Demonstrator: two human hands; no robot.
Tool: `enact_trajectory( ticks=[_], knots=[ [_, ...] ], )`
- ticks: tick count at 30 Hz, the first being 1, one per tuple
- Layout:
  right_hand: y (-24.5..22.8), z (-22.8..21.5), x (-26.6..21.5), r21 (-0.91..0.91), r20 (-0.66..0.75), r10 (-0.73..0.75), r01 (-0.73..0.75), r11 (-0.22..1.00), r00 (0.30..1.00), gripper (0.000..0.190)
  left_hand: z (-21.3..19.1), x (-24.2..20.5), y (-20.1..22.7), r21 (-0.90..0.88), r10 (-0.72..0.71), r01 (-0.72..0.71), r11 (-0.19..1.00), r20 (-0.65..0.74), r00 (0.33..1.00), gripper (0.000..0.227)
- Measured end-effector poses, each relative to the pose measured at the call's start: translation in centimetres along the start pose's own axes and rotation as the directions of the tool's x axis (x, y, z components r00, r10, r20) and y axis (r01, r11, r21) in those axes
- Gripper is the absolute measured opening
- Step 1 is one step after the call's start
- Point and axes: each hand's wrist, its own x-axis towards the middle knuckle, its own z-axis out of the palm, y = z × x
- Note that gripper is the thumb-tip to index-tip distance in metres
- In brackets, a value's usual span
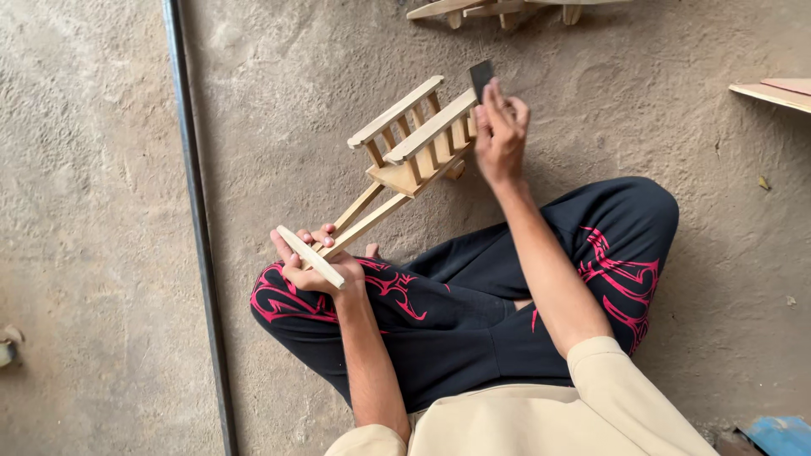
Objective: The person sits cross-legged on the floor and sands a small wooden chair with a sanding block. They hold the chair in one hand and rub the sanding block over the legs, seat, and backrest repeatedly.
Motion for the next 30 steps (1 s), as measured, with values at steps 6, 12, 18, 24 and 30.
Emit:
enact_trajectory(
  ticks=[6,12,18,24,30],
  knots=[
    [-3.3,0.2,-4.3,0.145,0.019,-0.258,0.252,0.957,0.966,0.024,0.1,0.1,-0.2,-0.034,-0.006,0.006,0.999,-0.006,1.0,0.086],
    [0.3,1.1,-2.8,0.113,0.012,0.166,-0.167,0.979,0.986,0.037,0.3,0.0,0.0,-0.02,-0.033,0.032,0.999,-0.053,0.998,0.086],
    [-0.8,1.0,-4.7,0.127,0.008,-0.176,0.173,0.977,0.984,0.011,0.8,-0.2,0.5,-0.054,-0.057,0.052,0.997,-0.085,0.995,0.086],
    [-1.3,0.2,-6.3,0.017,0.043,-0.276,0.276,0.961,0.96,0.014,0.4,-0.7,1.2,-0.079,-0.08,0.075,0.994,-0.062,0.995,0.083],
    [0.5,-0.3,-4.2,0.048,0.016,0.098,-0.098,0.994,0.995,0.041,0.4,-0.7,1.5,-0.076,-0.115,0.108,0.991,-0.102,0.988,0.08]
  ],
)
